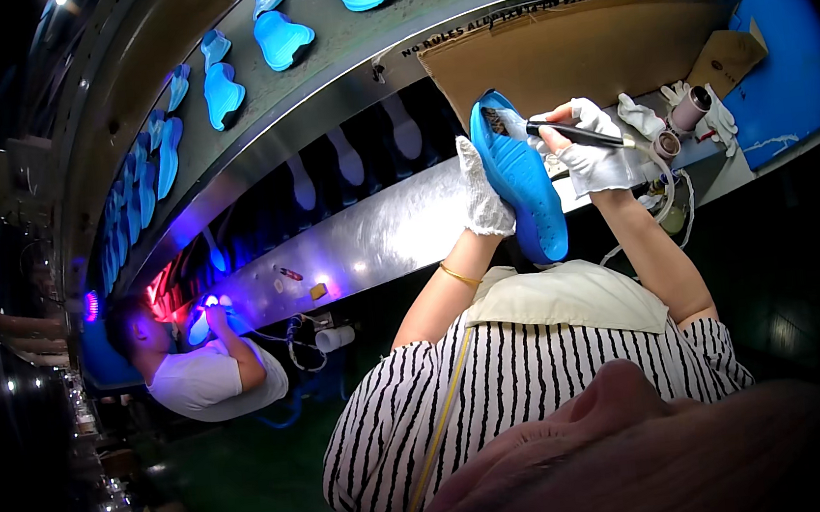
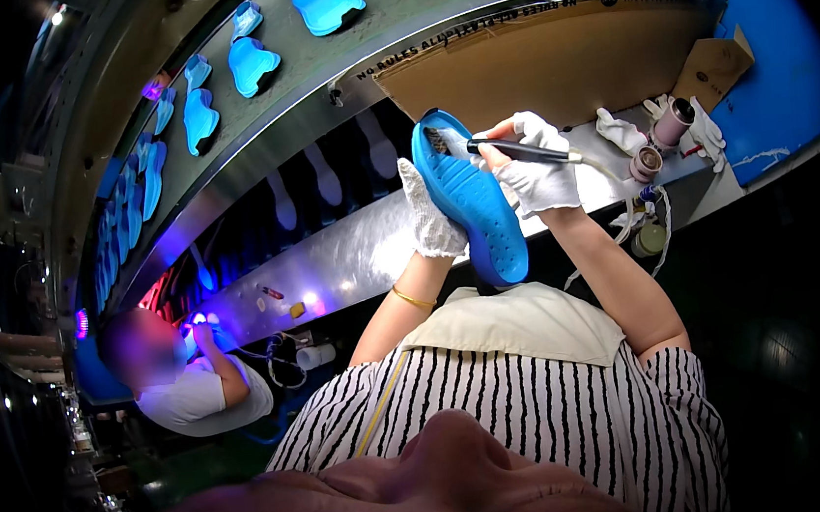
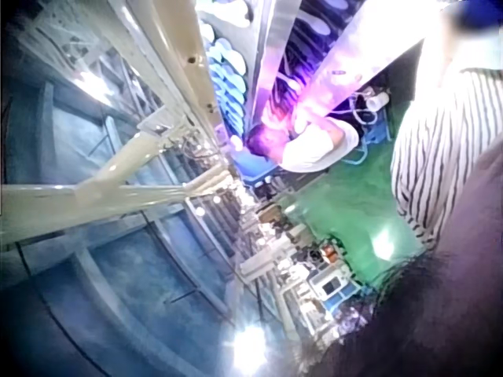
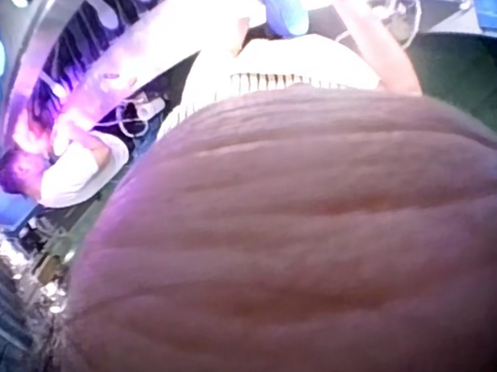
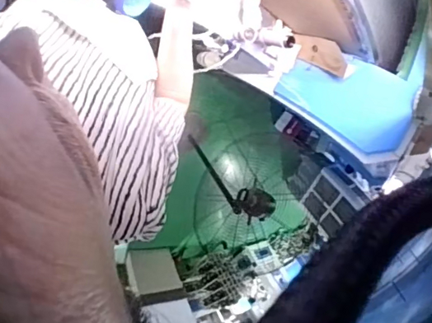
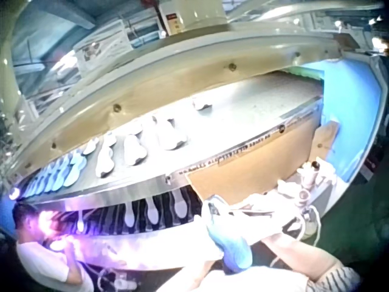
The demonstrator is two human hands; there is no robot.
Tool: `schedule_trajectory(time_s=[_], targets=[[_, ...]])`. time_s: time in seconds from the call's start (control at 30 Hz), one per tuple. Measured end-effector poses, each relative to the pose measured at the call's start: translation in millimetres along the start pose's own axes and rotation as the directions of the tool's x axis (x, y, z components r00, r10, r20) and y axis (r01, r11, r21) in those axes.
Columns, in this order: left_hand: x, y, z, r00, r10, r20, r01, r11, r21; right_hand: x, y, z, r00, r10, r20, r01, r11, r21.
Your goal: The person applies adhesive to the underside of blue shoe soles using a brush. They pick up one sole at a time from a conveyor, coat the surface with the brush, and then place it back onto the conveyor belt.
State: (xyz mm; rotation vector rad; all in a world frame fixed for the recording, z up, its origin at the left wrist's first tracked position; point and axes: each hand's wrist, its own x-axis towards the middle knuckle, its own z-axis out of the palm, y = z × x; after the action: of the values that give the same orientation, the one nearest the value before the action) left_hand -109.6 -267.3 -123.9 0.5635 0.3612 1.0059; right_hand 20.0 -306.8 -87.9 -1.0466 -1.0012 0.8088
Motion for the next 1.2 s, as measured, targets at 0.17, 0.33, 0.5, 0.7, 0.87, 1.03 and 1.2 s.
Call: schedule_trajectory(time_s=[0.17,0.33,0.5,0.7,0.87,1.03,1.2], targets=[[2,3,-9,0.991,-0.124,0.047,0.128,0.987,-0.1,-20,2,0,0.954,-0.231,0.192,0.278,0.922,-0.271],[2,6,-22,0.993,-0.111,-0.047,0.112,0.993,0.021,-26,-5,-2,0.95,-0.26,0.171,0.292,0.935,-0.202],[-4,13,-28,0.986,-0.167,0.011,0.167,0.983,-0.075,-47,10,-1,0.963,-0.152,0.224,0.181,0.977,-0.113],[-14,22,-19,0.982,-0.179,-0.054,0.179,0.984,-0.014,-68,12,0,0.976,-0.079,0.204,0.081,0.997,-0.004],[-44,17,-16,0.942,-0.289,0.171,0.309,0.946,-0.102,-71,29,-34,0.965,0.177,0.195,-0.18,0.984,-0.004],[-56,-4,-39,0.969,-0.245,-0.036,0.243,0.914,0.325,-79,27,-25,0.974,-0.011,0.228,0.046,0.987,-0.151],[-35,4,-19,0.993,-0.11,-0.036,0.113,0.986,0.12,-62,23,-25,0.954,0.229,0.191,-0.233,0.973,-0.004]])
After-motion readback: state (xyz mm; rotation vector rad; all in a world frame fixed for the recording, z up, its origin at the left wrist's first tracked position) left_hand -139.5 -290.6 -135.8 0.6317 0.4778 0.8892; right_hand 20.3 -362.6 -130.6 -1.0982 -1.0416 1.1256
